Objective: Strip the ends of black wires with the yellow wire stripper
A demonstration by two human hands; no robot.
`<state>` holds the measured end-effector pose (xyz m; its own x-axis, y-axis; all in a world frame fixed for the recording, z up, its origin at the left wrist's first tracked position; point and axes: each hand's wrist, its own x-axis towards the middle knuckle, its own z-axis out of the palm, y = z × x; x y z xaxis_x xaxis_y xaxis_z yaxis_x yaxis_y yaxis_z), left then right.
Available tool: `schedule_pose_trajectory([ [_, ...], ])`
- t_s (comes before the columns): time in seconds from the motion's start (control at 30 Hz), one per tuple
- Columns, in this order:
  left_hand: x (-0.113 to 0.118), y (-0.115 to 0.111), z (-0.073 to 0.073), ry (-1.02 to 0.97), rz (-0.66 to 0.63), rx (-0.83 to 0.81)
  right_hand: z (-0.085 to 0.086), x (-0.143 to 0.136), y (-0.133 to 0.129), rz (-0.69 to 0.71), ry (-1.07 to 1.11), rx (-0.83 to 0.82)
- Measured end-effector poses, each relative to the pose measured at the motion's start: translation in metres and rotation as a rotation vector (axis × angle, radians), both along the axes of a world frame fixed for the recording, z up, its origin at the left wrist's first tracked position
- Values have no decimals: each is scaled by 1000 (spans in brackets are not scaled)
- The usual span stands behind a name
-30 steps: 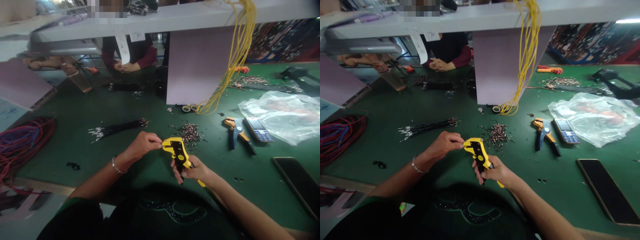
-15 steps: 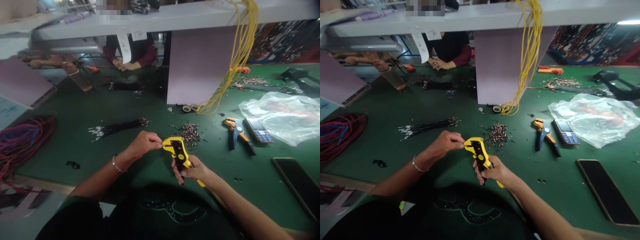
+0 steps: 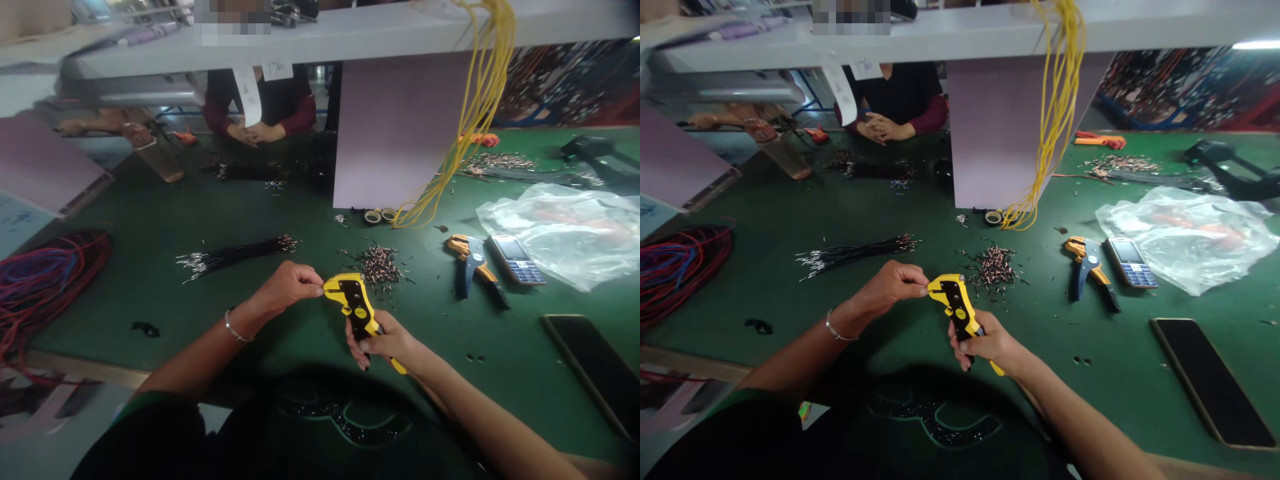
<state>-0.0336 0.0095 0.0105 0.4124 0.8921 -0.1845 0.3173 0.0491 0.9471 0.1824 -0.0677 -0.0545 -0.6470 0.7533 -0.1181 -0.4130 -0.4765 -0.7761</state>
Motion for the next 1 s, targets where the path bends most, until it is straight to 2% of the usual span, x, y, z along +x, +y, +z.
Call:
schedule_pose_trajectory([
  [0.3, -1, 2, -4, 21, 14, -56, -3, -3, -2, -31, -17, -16],
  [0.73, 1, 5, -7, 53, 24, -48, -2, -9, -3, -74, -27, -77],
  [1.0, 1, 7, -17, 79, 41, -8, -13, -14, -7, -138, -40, -95],
])
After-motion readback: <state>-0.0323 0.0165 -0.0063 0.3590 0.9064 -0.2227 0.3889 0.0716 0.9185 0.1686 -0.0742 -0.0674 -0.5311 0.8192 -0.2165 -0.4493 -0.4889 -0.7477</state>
